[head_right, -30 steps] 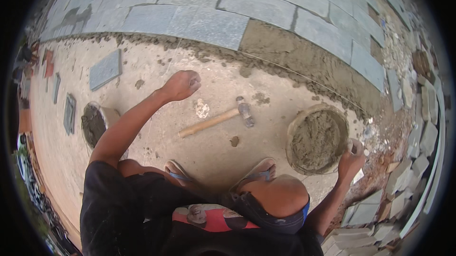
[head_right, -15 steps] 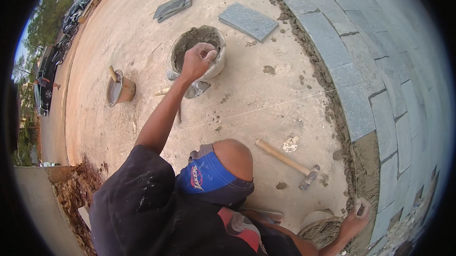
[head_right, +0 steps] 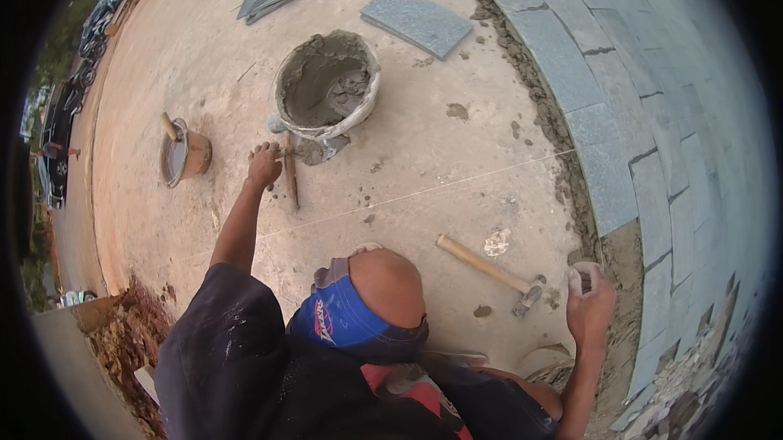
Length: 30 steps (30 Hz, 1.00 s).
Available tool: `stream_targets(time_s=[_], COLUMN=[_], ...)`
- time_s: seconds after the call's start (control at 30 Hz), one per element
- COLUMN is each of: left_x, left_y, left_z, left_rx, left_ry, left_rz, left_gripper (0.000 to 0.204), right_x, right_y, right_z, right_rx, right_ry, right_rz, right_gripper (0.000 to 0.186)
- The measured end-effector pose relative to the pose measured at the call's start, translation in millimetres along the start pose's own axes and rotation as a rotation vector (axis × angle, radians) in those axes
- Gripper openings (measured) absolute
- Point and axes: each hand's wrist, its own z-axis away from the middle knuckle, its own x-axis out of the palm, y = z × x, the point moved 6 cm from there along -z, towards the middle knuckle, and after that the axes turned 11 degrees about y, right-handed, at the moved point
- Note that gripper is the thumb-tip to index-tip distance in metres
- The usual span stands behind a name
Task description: The person applies mortar to the back of tiles using a trowel and carefully places them onto a floor, tapping them into position with a rubber mallet.
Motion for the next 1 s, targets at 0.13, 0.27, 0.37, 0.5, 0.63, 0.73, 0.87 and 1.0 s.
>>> stream_targets(time_s=[0.13,0.27,0.37,0.5,0.63,0.73,0.87,1.0], left_x=[-18.0,-70.4,-78.6,-91.1,-97.0,-93.6,-106.8,-134.1], left_y=[4.9,1.9,-1.8,58.0,151.8,229.0,353.5,448.5], left_z=[18.2,96.1,152.3,206.0,206.8,186.2,160.4,159.6], left_rx=[0.240,0.251,0.052,0.067,0.151,0.100,0.201,0.414], left_ry=[0.038,0.108,0.018,-0.133,-0.278,-0.468,-0.641,-0.662], left_rz=[0.334,0.470,0.521,0.755,1.159,1.251,1.429,1.626], left_gripper=[0.031,0.021,0.030,0.034,0.030,0.027,0.029,0.027], right_x=[3.6,-2.9,9.4,36.7,50.2,62.3,83.2,80.9], right_y=[3.7,18.4,29.3,13.2,-3.0,-7.1,0.0,-14.5], right_z=[3.3,6.6,9.2,11.2,16.1,23.7,34.0,34.6], right_rx=[-0.088,0.015,0.098,0.082,0.040,0.015,0.050,0.061], right_ry=[-0.067,-0.058,-0.099,-0.205,-0.293,-0.373,-0.457,-0.463], right_rz=[0.063,-0.075,-0.128,-0.174,-0.277,-0.342,-0.378,-0.411], right_gripper=[0.015,0.016,0.019,0.020,0.021,0.023,0.033,0.050])
